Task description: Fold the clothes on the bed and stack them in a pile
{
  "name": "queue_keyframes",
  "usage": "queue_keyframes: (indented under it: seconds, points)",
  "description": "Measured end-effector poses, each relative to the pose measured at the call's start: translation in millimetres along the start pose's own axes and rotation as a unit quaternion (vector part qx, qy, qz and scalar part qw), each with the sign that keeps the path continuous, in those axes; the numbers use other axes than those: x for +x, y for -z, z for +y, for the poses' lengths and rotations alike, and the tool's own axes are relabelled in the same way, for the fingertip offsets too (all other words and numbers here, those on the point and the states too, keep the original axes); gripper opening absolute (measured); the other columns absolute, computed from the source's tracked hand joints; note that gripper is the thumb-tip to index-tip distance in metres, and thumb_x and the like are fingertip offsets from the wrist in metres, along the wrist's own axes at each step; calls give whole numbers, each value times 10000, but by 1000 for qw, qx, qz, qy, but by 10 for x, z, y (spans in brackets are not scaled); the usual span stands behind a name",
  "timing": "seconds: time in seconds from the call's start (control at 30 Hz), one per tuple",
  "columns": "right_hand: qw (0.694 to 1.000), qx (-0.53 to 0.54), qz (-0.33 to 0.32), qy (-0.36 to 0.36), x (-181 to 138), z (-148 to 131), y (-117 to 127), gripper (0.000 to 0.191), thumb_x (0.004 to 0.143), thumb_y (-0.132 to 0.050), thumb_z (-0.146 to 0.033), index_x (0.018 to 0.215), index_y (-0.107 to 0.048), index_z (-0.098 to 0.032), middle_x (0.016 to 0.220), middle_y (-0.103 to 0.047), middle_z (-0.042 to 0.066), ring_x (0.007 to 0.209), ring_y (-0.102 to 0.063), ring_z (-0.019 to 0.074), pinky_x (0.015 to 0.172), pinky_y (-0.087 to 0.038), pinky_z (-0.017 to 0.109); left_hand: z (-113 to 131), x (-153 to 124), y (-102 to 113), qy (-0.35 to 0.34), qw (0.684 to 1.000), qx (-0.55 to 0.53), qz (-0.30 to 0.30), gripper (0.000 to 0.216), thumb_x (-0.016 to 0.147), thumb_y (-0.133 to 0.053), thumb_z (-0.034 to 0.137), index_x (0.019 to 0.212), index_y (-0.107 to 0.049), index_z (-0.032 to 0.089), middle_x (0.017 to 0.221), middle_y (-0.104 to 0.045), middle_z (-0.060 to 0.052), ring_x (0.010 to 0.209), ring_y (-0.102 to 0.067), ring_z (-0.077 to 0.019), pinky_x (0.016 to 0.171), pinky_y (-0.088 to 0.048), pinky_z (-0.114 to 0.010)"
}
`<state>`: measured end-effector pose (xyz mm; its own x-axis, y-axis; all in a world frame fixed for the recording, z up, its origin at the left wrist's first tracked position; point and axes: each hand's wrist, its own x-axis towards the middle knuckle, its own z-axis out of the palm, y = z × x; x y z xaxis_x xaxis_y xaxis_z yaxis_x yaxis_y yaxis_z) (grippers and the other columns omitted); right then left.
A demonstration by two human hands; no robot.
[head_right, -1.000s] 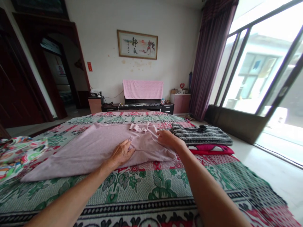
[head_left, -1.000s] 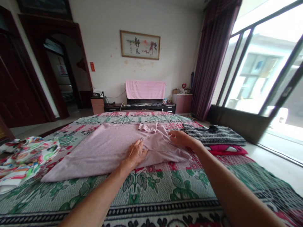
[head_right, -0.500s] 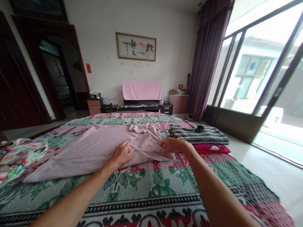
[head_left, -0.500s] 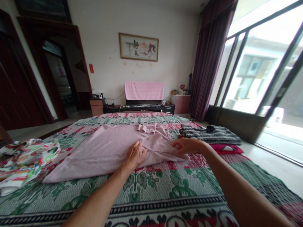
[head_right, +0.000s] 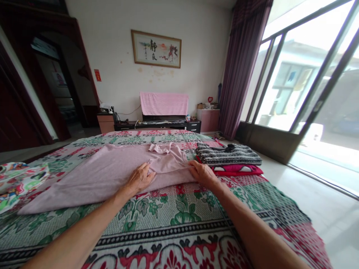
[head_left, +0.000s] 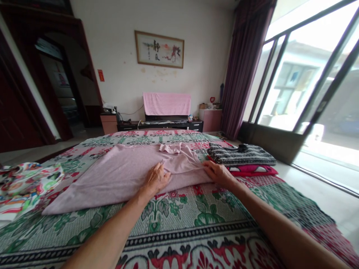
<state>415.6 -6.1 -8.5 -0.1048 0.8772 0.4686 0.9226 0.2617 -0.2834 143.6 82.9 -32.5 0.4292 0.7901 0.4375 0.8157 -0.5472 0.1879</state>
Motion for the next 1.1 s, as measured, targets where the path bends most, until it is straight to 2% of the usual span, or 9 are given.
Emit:
queue_keyframes:
  seconds: [0.17,0.43,0.53,0.63,0.73,0.8,0.93,1.03,1.1]
  points:
    - [998,-47,-44,-5,-26,13,85,322,867,-440,-417,1028,-613,-199,710,-679,30,662,-637,167,589,-388,226,14,-10,4,6,1000,15,-14,539,845,-441,401,1255,-473,53,1247,-523,-190,1137,-508,-270,957,-397,-340]
    - [984,-97,-144,-35,27,-126,243,247,794,-499,-293,950,-660,-188,734,-684,34,630,-598,137,590,-351,223,-38,1,129,23,998,45,-44,495,809,-462,504,1152,-553,159,1097,-570,-130,985,-570,-251,856,-436,-347]
    - [974,-128,-184,-26,84,-224,351,211,788,-501,-278,860,-672,-178,707,-673,47,630,-584,139,576,-322,234,-12,-1,168,19,998,60,-17,466,790,-493,506,1089,-572,157,1104,-564,-131,1001,-554,-260,855,-442,-367]
    - [974,-162,-154,-27,226,-344,380,226,807,-455,-223,737,-664,-171,683,-657,61,630,-573,135,570,-297,243,65,0,186,-36,997,59,41,393,798,-523,424,1084,-570,159,1202,-533,-134,1093,-511,-256,908,-427,-368]
    - [984,-150,-84,-47,466,-449,255,258,796,-422,-159,777,-680,-171,715,-671,64,666,-586,139,585,-304,239,169,-10,182,-113,991,13,73,305,837,-492,342,1049,-596,149,1210,-550,-138,1112,-512,-240,952,-416,-369]
    - [988,-119,-62,-77,663,-478,95,249,777,-444,-162,808,-691,-167,739,-683,68,690,-595,147,591,-321,233,245,-34,182,-178,981,-25,69,265,860,-462,304,1008,-620,151,1176,-581,-124,1093,-529,-227,953,-424,-364]
    - [981,33,-69,-178,1046,-387,-271,171,747,-519,-222,726,-671,-146,620,-652,54,595,-566,133,536,-356,210,385,-109,202,-307,948,-84,-9,295,903,-380,257,1027,-635,174,1168,-608,-75,1089,-539,-176,960,-425,-309]
    - [969,97,-98,-207,1235,-237,-480,207,742,-549,-277,590,-623,-159,419,-543,13,419,-471,103,435,-347,202,441,-148,208,-335,933,-104,-77,336,921,-342,253,1112,-612,193,1191,-610,-47,1105,-535,-152,992,-398,-299]
    - [968,130,-97,-191,1300,-147,-567,202,724,-576,-260,550,-605,-160,355,-480,-8,376,-421,90,395,-332,193,446,-154,195,-334,931,-115,-90,349,922,-336,244,1157,-592,205,1207,-607,-35,1116,-529,-149,1004,-386,-311]
